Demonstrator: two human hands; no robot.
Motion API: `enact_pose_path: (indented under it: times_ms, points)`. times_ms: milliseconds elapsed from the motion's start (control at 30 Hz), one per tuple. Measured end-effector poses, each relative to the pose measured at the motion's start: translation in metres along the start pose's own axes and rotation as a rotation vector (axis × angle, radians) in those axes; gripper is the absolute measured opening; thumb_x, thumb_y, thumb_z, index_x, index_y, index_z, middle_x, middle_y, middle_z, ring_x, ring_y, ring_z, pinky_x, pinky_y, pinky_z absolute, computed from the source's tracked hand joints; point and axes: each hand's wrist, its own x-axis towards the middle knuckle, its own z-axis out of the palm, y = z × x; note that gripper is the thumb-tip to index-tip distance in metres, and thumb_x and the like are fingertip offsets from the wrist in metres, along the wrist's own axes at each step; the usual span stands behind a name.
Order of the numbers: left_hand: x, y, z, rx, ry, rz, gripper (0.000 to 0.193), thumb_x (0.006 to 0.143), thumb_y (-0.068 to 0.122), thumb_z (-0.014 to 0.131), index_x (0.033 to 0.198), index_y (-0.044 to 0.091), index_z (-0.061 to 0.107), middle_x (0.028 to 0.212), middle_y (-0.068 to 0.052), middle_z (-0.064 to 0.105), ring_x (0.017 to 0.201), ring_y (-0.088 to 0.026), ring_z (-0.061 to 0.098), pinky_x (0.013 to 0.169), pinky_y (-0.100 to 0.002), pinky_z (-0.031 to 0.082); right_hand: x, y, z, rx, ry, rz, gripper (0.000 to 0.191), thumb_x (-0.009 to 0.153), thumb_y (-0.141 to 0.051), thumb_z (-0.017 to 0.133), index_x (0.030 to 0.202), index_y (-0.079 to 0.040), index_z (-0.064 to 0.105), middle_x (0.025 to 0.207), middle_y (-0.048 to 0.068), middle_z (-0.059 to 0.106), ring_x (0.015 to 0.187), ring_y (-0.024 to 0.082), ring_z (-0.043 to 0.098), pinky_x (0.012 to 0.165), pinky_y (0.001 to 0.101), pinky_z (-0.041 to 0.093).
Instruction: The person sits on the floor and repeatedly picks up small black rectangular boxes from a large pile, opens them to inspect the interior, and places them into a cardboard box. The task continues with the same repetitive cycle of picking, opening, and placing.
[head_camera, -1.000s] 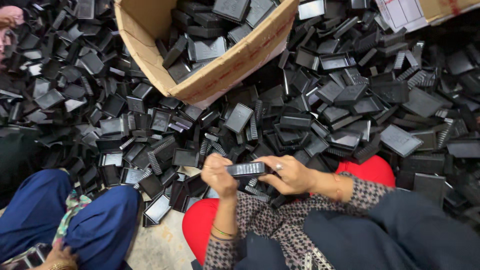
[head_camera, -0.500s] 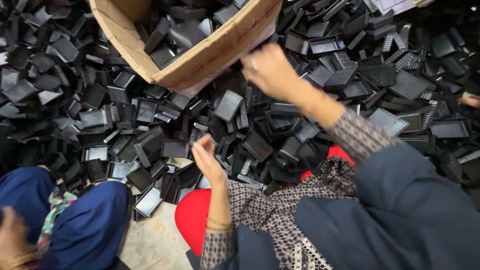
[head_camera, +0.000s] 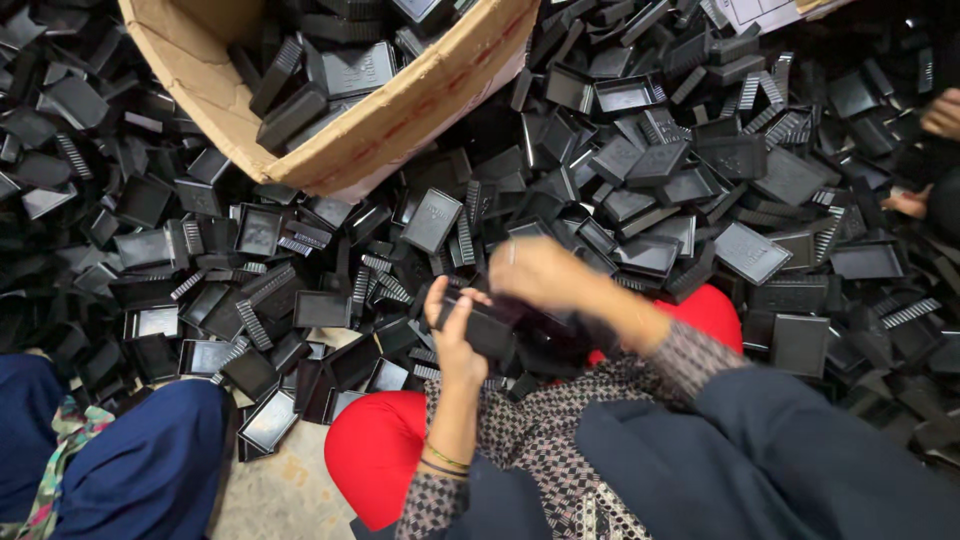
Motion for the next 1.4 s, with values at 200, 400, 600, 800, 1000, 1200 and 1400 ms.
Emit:
enact_pose_path:
  times_ms: [200,400,600,800,1000,1200,1400]
  points:
    - [-0.005,0.028,-0.032,-0.339,-0.064,-0.238,0.020,0.089,0.002,0.064,0.101,0.017,0.058,0.116,-0.008,0.068,0.106,-0.025,0.068,0.093,-0.040,0.057,0.050,0.106,-0.044,-0.748,0.043,0.325,0.019,0.082,-0.012,0.069,0.100,-0.010,0.072,0.087,0.013,0.073,0.087,0.035,0.069,0.076,0.0552,0.042]
    - [-0.013,0.005,-0.021,-0.169,0.032,-0.596,0.049,0.090,0.052,0.058,0.111,0.009,0.066,0.105,-0.013,0.073,0.091,-0.026,0.071,0.080,-0.041,0.058,-0.031,-0.008,0.002,-0.375,0.393,-0.130,0.020,0.081,-0.006,0.069,0.101,-0.008,0.068,0.101,0.011,0.070,0.096,0.035,0.064,0.087,0.0492,0.048]
    - [0.009,0.000,0.004,-0.055,-0.066,-0.400,0.046,0.092,0.038,0.069,0.123,0.005,0.062,0.110,-0.010,0.069,0.097,-0.024,0.069,0.086,-0.040,0.058,-0.061,-0.069,0.017,0.034,0.256,-0.111,0.041,0.078,-0.014,0.079,0.112,-0.002,0.059,0.127,0.024,0.060,0.122,0.042,0.057,0.105,0.0469,0.044]
    - [-0.010,0.003,0.021,0.243,-0.210,0.069,0.064,0.095,0.051,0.062,0.139,0.005,0.055,0.126,-0.007,0.065,0.113,-0.018,0.063,0.100,-0.034,0.051,-0.053,-0.072,0.009,0.108,0.188,0.174,0.050,0.074,-0.025,0.088,0.112,-0.004,0.063,0.134,0.021,0.064,0.116,0.032,0.068,0.098,0.0382,0.053]
    - [-0.004,0.021,0.013,0.081,-0.042,0.083,0.069,0.107,0.056,0.031,0.137,0.000,0.056,0.123,-0.011,0.064,0.111,-0.020,0.062,0.101,-0.035,0.051,-0.059,-0.085,0.034,0.173,0.212,0.236,0.061,0.074,-0.025,0.087,0.129,-0.006,0.069,0.120,0.014,0.072,0.113,0.026,0.071,0.099,0.0367,0.054]
    - [-0.025,0.004,0.023,0.172,-0.099,0.244,0.052,0.103,0.036,0.058,0.139,-0.002,0.053,0.133,-0.012,0.061,0.120,-0.021,0.060,0.105,-0.034,0.048,-0.069,-0.083,0.047,0.209,0.280,0.258,0.058,0.074,-0.024,0.088,0.125,-0.005,0.070,0.123,0.016,0.071,0.113,0.028,0.071,0.099,0.0370,0.054]
    - [-0.038,0.035,0.050,0.140,-0.158,0.219,0.055,0.087,-0.002,0.067,0.140,-0.006,0.051,0.138,-0.016,0.060,0.129,-0.024,0.059,0.112,-0.037,0.047,-0.058,-0.072,0.050,0.845,0.226,0.379,0.049,0.088,-0.019,0.076,0.132,-0.006,0.061,0.138,0.004,0.059,0.127,0.016,0.056,0.103,0.0323,0.049]
